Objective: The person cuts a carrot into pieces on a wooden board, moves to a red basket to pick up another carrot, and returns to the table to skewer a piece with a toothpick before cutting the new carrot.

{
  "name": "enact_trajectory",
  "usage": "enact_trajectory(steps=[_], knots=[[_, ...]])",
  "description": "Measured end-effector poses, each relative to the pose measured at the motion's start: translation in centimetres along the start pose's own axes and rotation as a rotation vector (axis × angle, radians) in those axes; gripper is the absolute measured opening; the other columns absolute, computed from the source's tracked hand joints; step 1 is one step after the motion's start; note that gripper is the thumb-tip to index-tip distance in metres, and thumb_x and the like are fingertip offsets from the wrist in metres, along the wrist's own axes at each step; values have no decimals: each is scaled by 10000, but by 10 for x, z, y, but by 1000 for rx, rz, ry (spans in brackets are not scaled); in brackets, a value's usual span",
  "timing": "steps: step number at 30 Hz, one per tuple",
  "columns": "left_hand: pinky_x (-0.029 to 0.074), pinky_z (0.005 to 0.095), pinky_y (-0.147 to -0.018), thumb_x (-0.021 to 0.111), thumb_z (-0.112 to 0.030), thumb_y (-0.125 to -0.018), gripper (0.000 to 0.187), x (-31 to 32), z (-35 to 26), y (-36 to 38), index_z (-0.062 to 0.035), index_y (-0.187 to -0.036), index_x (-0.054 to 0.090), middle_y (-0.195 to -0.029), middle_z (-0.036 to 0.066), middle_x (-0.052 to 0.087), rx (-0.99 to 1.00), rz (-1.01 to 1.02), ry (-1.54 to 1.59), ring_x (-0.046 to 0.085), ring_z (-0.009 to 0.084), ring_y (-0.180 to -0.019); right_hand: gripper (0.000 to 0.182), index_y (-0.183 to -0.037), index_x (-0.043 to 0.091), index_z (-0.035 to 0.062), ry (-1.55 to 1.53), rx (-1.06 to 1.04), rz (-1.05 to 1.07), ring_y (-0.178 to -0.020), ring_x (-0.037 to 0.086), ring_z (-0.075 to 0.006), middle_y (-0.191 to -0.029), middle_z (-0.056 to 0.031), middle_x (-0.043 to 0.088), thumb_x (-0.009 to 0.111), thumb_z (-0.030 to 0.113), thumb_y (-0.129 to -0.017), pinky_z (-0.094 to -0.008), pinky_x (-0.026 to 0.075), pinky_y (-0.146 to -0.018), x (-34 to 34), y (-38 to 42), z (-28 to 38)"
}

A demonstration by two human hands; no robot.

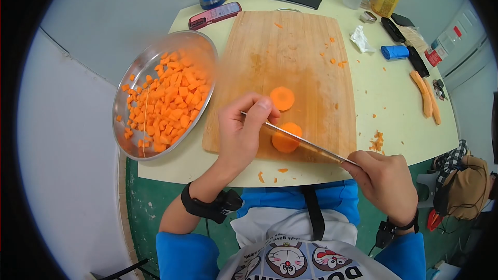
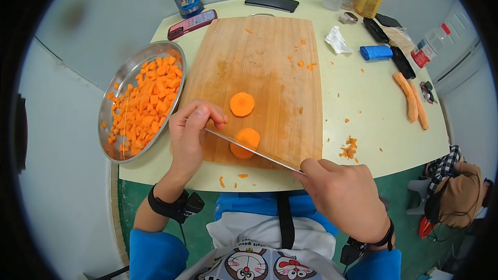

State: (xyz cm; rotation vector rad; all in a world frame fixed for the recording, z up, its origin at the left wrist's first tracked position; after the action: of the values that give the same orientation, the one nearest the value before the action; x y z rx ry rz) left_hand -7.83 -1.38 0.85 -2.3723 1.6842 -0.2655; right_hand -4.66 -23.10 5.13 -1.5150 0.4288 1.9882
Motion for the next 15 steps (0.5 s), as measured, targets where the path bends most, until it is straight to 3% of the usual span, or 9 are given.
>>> enact_trajectory(steps=[4,6,15], knots=[[394,241,-630,421,-180,-885,287,-1,2,-1,38,-731,526,-736,119,565,-39,4,3,498,132,-680,206,-718,464,77,-6,21,22,-486,533,-265,-572,-59,521,589,209,-816,-348,407,-413,-1,-2,-1],[415,226,-618,466,-151,-853,256,-3,6,-2,31,-694,550,-656,50,555,-43,-35,65,521,100,-644,204,-720,462,78,7,10,42,-490,535,-266,-570,-58,524,578,211,-821,-353,406,-414,-2,-4,0],[403,233,-615,420,-153,-852,277,-6,7,-3,31,-685,542,-655,55,546,-85,-14,8,500,105,-642,171,-709,510,71,40,49,123,-484,522,-287,-557,-86,517,615,177,-792,-365,393,-428,-8,-14,1]])
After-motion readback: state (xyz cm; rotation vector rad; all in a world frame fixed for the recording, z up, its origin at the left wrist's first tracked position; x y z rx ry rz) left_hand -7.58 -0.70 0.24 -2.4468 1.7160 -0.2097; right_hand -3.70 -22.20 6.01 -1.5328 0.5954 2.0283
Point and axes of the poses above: each hand's wrist, its own y-axis away from the middle knuckle, its own x-axis out of the palm, z = x × y, the point moved 3 cm from there along -y, towards the middle knuckle
